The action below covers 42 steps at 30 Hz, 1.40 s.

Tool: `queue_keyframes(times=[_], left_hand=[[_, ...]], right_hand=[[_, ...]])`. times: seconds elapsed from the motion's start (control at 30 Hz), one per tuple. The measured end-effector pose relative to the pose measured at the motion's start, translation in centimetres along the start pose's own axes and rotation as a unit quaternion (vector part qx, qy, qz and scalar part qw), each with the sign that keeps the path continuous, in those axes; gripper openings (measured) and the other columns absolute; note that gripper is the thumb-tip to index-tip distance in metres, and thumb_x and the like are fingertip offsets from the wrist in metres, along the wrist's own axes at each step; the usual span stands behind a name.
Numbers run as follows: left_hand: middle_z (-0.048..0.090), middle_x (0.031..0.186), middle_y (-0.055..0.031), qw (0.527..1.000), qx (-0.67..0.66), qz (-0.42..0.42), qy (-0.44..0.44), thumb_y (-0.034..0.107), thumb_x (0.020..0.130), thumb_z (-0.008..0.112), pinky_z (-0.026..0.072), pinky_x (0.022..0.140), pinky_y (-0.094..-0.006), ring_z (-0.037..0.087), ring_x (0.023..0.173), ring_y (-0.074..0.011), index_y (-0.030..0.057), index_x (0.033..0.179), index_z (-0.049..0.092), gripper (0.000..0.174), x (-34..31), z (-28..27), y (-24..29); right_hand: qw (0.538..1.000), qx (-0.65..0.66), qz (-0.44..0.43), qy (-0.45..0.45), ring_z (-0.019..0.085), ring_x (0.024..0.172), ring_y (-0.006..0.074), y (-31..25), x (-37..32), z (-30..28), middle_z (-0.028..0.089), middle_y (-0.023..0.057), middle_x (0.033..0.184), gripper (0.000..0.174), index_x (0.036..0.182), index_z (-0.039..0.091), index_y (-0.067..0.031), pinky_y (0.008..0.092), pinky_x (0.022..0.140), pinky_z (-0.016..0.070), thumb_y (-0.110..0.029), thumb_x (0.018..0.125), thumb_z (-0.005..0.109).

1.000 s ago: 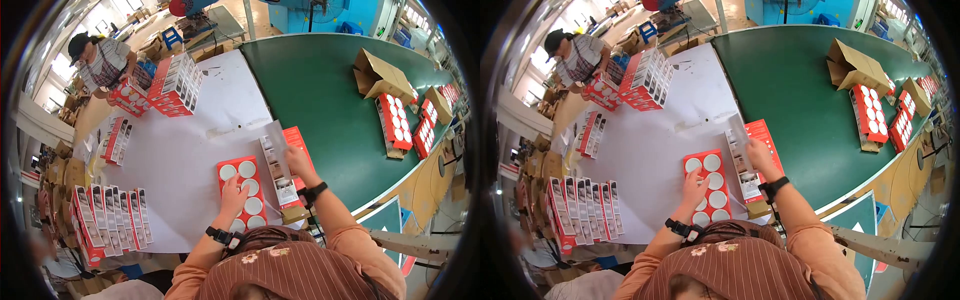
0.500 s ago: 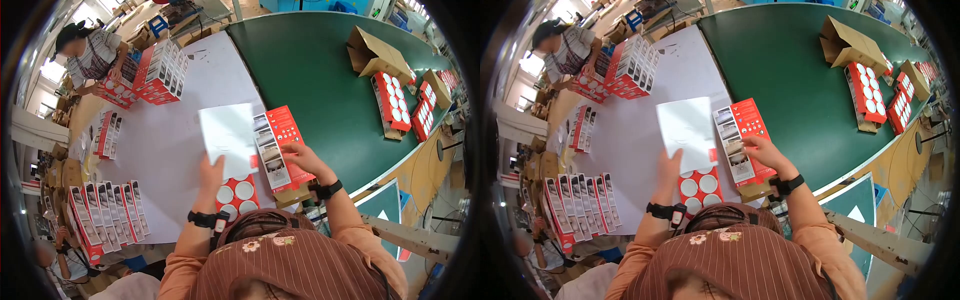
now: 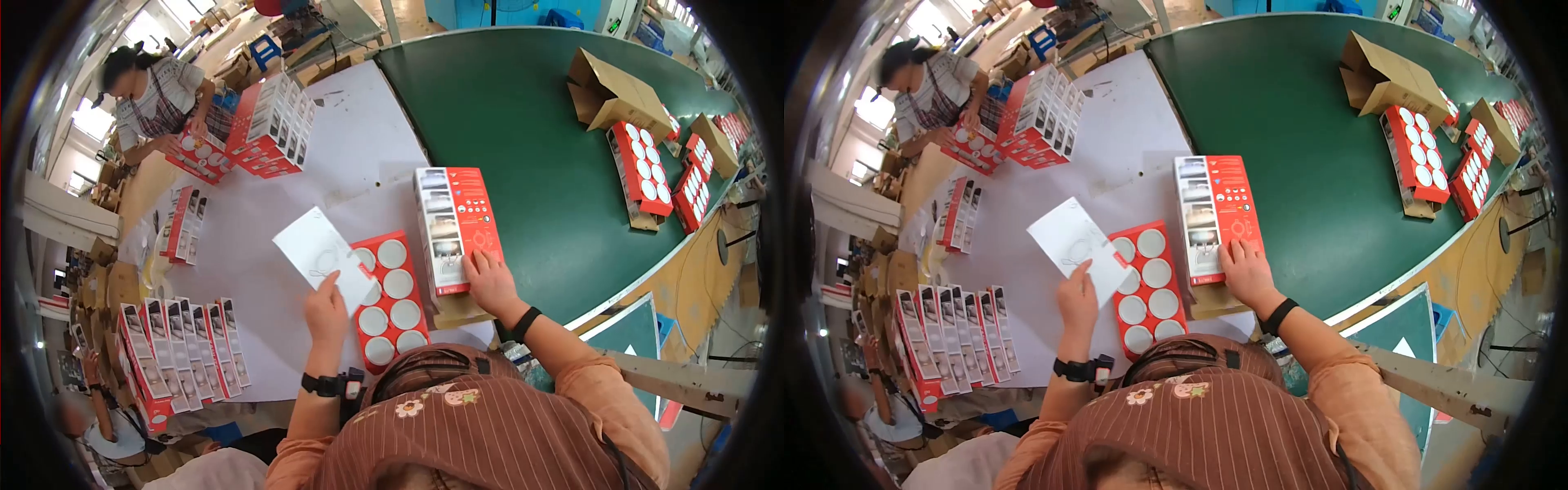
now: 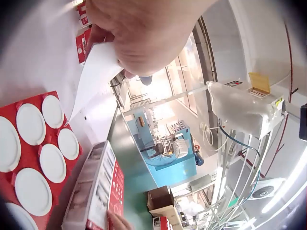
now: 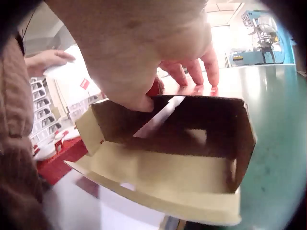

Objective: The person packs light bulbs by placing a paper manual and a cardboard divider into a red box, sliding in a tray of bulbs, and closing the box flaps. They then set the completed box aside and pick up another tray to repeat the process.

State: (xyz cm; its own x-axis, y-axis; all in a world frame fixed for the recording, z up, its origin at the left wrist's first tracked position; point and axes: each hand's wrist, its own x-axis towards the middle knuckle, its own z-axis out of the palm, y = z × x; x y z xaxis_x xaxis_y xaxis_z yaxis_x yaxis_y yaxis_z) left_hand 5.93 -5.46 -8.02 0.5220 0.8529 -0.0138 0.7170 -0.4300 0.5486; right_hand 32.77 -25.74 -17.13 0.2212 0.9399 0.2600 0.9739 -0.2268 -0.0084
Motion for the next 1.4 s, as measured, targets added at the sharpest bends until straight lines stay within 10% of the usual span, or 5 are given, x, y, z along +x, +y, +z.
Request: queue_keyframes(times=[0.57,1.03,1.13,1.3,1.4], left_hand=[[0.041,0.136,-0.0258,0.978,-0.186,0.094,-0.024,0.023,0.081,0.07,0.0483,0.091,-0.0354,0.055,0.114,-0.0269,-0.0118,0.141,0.029,0.08,2.2,-4.0,17.6],[0.062,0.088,-0.005,0.884,-0.461,-0.012,-0.071,0.005,0.085,0.048,0.0455,0.058,-0.028,0.056,0.068,-0.012,0.0005,0.112,0.059,0.03,7.7,-0.9,13.4],[0.062,0.087,-0.0056,0.859,-0.508,-0.01,-0.066,0.007,0.089,0.048,0.0471,0.061,-0.0281,0.057,0.07,-0.0115,-0.0016,0.112,0.058,0.026,8.0,-1.2,13.0],[0.063,0.089,-0.0064,0.849,-0.504,-0.032,-0.153,0.008,0.088,0.049,0.0479,0.065,-0.029,0.059,0.074,-0.0129,-0.0034,0.111,0.06,0.028,8.3,-1.4,13.7],[0.066,0.094,-0.0112,0.867,-0.468,-0.012,-0.172,0.008,0.086,0.049,0.0497,0.071,-0.0318,0.063,0.08,-0.0179,-0.0048,0.111,0.061,0.03,8.7,-1.5,14.6]], right_hand=[[0.987,0.087,0.09,0.098,0.063,0.05,0.0254,-2.2,10.1,-15.3,0.06,0.0094,0.056,0.006,0.071,0.053,-0.0068,0.0344,0.046,0.0484,-0.009,0.075,0.058],[0.951,0.268,0.142,0.063,0.064,0.075,0.0407,-1.0,9.3,-14.0,0.065,0.0223,0.083,0.024,0.105,0.061,-0.0007,0.0474,0.068,0.0509,-0.016,0.089,0.053],[0.778,0.586,0.226,0.032,0.062,0.062,0.0108,0.2,8.8,-13.3,0.064,0.0043,0.076,0.02,0.109,0.061,0.0033,0.0239,0.054,0.0495,-0.005,0.093,0.053],[0.665,0.709,0.226,-0.055,0.062,0.068,0.0124,2.6,7.0,-12.5,0.063,0.0038,0.083,0.037,0.124,0.053,-0.0007,0.0242,0.062,0.0501,0.0,0.088,0.055],[0.773,0.596,0.186,0.112,0.061,0.094,0.0153,5.0,6.4,-10.0,0.062,0.0061,0.104,0.054,0.135,0.047,-0.0061,0.026,0.076,0.0486,0.002,0.082,0.06]])
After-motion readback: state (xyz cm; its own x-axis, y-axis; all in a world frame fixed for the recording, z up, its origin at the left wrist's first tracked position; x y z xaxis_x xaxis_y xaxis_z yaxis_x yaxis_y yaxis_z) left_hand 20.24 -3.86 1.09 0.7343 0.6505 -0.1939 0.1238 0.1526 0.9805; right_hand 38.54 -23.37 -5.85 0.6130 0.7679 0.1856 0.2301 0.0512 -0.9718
